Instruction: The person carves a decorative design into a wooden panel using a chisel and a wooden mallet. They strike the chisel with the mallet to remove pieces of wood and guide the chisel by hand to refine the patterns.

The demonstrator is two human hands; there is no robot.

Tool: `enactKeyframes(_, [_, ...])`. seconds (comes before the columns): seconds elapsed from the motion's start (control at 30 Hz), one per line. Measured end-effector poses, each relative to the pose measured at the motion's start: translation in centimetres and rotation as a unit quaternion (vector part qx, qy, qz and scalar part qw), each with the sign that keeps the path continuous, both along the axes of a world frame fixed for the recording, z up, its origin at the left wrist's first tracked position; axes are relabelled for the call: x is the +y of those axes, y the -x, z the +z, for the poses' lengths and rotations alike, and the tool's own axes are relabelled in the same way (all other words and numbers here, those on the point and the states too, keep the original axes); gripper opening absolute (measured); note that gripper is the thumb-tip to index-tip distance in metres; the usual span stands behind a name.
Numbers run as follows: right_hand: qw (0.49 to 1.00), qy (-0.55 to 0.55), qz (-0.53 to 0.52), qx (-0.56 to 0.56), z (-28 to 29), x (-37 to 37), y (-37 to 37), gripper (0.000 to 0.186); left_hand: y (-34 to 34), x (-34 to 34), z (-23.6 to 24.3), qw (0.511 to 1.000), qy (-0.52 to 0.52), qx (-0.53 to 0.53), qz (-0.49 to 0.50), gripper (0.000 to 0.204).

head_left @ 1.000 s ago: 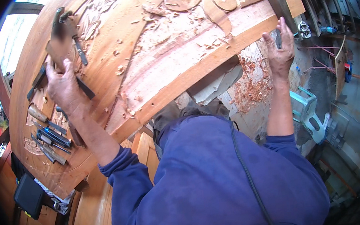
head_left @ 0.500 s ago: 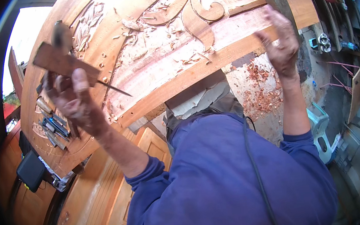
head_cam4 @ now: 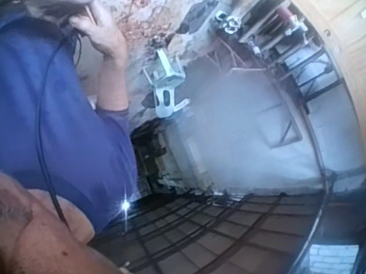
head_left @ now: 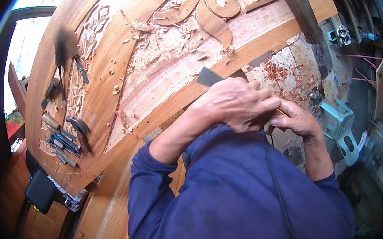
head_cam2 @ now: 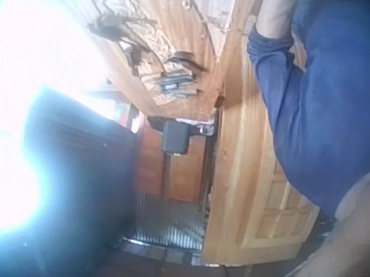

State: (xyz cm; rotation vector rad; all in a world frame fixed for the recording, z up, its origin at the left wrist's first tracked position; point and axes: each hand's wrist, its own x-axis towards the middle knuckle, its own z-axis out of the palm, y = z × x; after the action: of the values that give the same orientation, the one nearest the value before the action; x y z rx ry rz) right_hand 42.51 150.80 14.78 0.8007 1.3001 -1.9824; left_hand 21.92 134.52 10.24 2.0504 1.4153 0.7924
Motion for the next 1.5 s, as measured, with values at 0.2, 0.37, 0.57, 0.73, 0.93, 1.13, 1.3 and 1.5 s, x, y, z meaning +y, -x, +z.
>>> enactKeyframes(0.2, [0.978,-0.142,-0.149,0.044,0.0,-3.9,-3.7,0.066,-0.4,-0.5,-0.8,0.985,-0.130,0.102,0.052,0.058])
enactKeyframes(0.37, [0.924,-0.167,-0.334,0.084,-0.8,-7.3,-2.8,0.080,5.1,-7.3,-6.9,0.926,-0.041,0.224,0.302,0.055])
enactKeyframes(0.57, [0.953,-0.116,-0.267,0.083,-2.9,-11.8,-1.7,0.065,1.9,-15.2,-3.0,0.845,-0.106,0.092,0.515,0.028])
enactKeyframes(0.73, [0.968,-0.079,-0.218,0.094,-3.6,-13.0,0.2,0.041,-1.8,-4.8,-4.1,0.952,-0.142,-0.073,0.260,0.028])
enactKeyframes(0.93, [0.969,-0.128,-0.199,0.076,-1.1,-13.2,2.5,0.032,-1.1,-3.4,-5.2,0.953,-0.102,-0.146,0.244,0.031])
enactKeyframes(1.13, [0.964,-0.146,-0.219,0.049,0.3,-13.7,4.9,0.030,0.7,-2.6,-6.3,0.945,-0.105,-0.207,0.229,0.037])
enactKeyframes(1.3, [0.971,-0.154,-0.181,0.011,2.2,-13.2,3.9,0.029,-1.0,-2.7,-5.5,0.933,-0.159,-0.220,0.238,0.033])
enactKeyframes(1.5, [0.962,-0.121,-0.242,0.024,0.6,-13.4,4.1,0.031,-0.3,-2.2,-5.9,0.936,-0.145,-0.225,0.228,0.029])
